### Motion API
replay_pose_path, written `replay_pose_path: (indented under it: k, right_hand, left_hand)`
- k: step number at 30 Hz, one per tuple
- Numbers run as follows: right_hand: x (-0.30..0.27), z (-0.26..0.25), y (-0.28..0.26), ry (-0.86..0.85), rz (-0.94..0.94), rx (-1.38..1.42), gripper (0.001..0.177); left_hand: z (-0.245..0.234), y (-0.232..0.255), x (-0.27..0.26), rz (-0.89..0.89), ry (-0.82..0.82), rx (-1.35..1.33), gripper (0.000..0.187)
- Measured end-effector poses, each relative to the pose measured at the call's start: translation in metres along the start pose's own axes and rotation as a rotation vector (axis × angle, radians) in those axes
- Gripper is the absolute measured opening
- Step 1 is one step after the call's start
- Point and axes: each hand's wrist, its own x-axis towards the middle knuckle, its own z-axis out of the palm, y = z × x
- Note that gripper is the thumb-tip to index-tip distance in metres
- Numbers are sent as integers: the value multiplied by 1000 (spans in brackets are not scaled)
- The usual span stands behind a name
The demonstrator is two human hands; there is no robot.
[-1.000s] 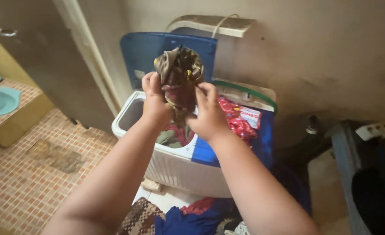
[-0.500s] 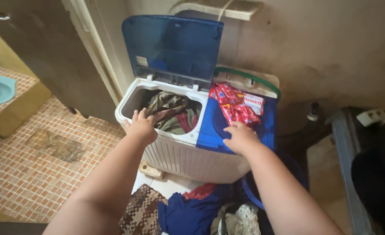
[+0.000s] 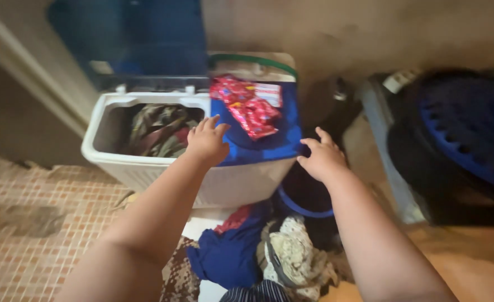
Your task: Washing clothes using a portable washing machine and rinsing them in a bucket.
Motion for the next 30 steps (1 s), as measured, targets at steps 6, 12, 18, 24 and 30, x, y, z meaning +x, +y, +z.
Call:
replay_pose_path:
  k: [6,12,18,24,30]
  right_hand:
    - [-35,-25,64,-14,193,-94,65]
    - [-74,-55,129,40,184,-212,65]
    - [-111,-61,177,242,255,-91,61]
    - [-133,-62,202,528,155,-13,49]
    - [-132,-92,220,931,113,-238,32]
  left_hand:
    - [49,57,13,193,-30,9,58]
    - [50,121,8,296,-176,-23,61]
    - [52,167,10,447,-156,-73,59]
    - [39,224,10,550,-137,-158,58]
    - [49,294,11,627,-87,-263,51]
